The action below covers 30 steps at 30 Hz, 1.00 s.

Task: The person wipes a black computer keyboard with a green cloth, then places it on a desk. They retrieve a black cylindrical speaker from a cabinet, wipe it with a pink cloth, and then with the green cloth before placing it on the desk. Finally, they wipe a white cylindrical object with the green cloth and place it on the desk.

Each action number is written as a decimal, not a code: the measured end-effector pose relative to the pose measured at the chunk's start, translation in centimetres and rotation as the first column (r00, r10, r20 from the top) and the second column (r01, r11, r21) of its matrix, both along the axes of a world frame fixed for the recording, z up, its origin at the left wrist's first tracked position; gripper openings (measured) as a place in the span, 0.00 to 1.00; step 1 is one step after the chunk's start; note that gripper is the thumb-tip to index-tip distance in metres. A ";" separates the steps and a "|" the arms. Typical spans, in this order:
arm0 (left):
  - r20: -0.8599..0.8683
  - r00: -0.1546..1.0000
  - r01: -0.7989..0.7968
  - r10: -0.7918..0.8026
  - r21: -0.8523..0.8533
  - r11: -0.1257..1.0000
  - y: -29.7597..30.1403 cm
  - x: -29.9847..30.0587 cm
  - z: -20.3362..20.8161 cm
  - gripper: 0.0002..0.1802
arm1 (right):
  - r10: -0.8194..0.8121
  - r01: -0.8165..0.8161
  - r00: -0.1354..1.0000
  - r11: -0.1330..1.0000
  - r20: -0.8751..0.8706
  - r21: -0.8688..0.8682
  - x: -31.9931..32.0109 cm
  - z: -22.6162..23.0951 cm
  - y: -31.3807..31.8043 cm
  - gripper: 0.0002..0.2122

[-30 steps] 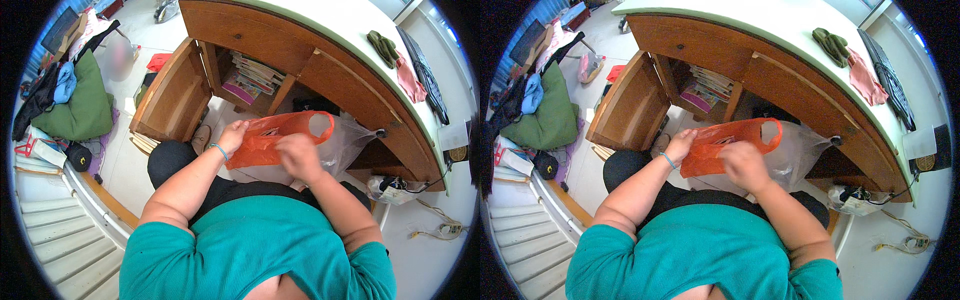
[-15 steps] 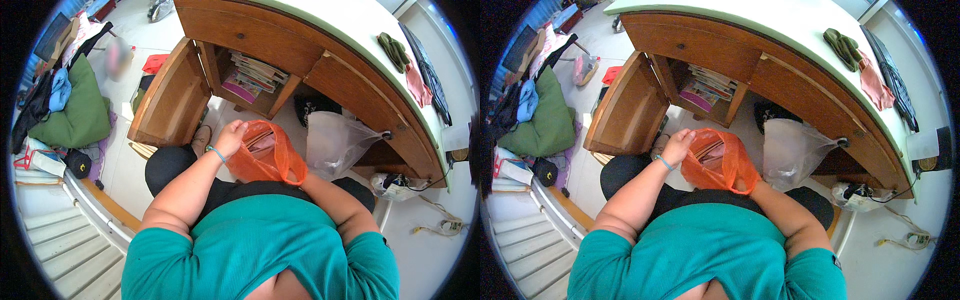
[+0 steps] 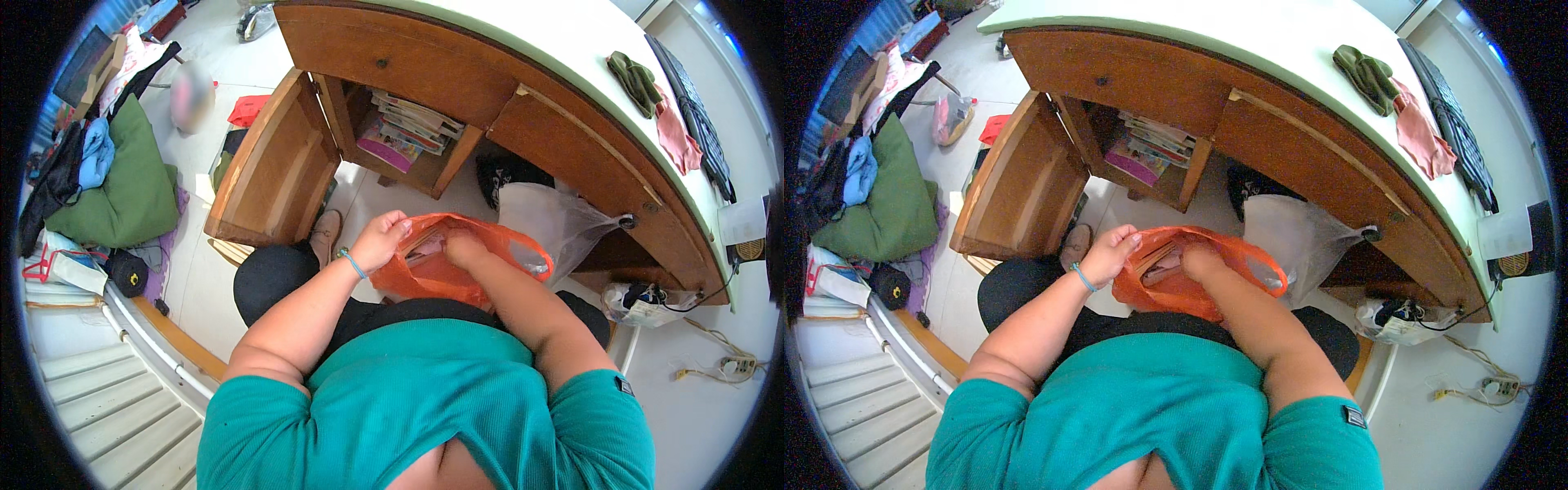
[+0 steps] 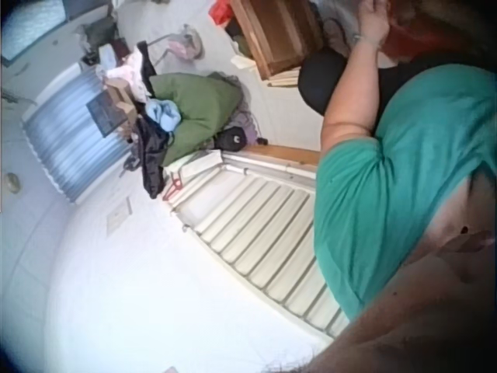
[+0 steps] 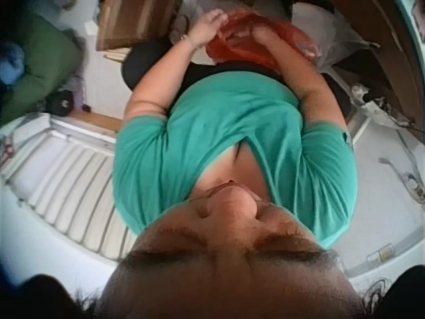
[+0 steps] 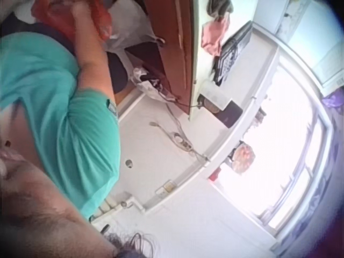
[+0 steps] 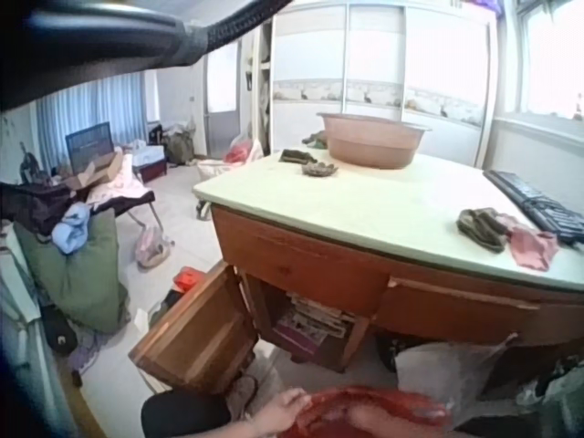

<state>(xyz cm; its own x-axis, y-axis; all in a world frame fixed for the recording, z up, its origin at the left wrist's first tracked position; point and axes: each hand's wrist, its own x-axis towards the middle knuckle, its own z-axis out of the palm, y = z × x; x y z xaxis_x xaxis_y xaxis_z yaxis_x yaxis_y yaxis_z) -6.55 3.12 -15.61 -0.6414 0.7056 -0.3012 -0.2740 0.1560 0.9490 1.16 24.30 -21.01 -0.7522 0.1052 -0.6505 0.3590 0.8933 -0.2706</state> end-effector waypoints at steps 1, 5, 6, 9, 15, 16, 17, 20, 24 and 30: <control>0.012 1.000 0.014 -0.014 0.018 1.000 0.1 0.0 0.0 0.09 | 0.079 -0.086 0.994 0.992 0.078 0.087 -0.5 -1.2 0.3 0.22; 0.095 0.995 -0.009 -0.002 0.120 0.993 -0.4 -0.2 -0.2 0.09 | -0.115 0.118 0.978 0.993 -0.173 0.004 1.1 -3.3 0.0 0.21; 0.102 0.995 -0.012 -0.002 0.129 0.992 -0.4 -0.2 -0.1 0.09 | -0.141 0.145 0.969 0.989 -0.204 0.005 1.4 -3.9 0.1 0.20; 0.082 0.996 0.016 -0.025 0.105 0.994 -0.4 -0.2 0.1 0.09 | -0.228 0.229 0.960 0.973 -0.165 -0.013 2.6 -6.2 0.8 0.20; 0.048 0.992 0.116 -0.119 0.066 0.991 -0.7 0.1 -0.1 0.09 | -0.173 0.164 0.982 0.978 -0.070 -0.129 3.5 -4.1 0.5 0.22; 0.039 0.989 0.140 -0.142 0.052 0.989 -0.8 0.1 -0.3 0.09 | -0.185 0.170 0.980 0.968 -0.069 -0.184 3.4 -2.8 0.3 0.22; 0.028 0.993 0.117 -0.119 0.045 0.992 -0.7 0.1 0.1 0.09 | -0.199 0.178 0.978 0.955 -0.068 -0.239 3.4 -1.5 0.2 0.22; 0.016 0.997 0.078 -0.078 0.041 0.996 -0.4 0.0 0.9 0.09 | -0.191 0.154 0.976 0.945 -0.105 -0.289 3.6 -1.2 0.3 0.23; 0.030 0.992 0.117 -0.119 0.047 0.992 -0.5 -0.1 0.6 0.08 | -0.202 0.188 0.976 0.971 -0.086 -0.147 2.3 4.1 -0.8 0.22; 0.009 0.993 0.118 -0.118 0.043 0.992 -0.3 -0.1 0.5 0.09 | -0.573 0.591 0.801 0.713 0.171 -0.378 0.5 11.4 -1.8 0.18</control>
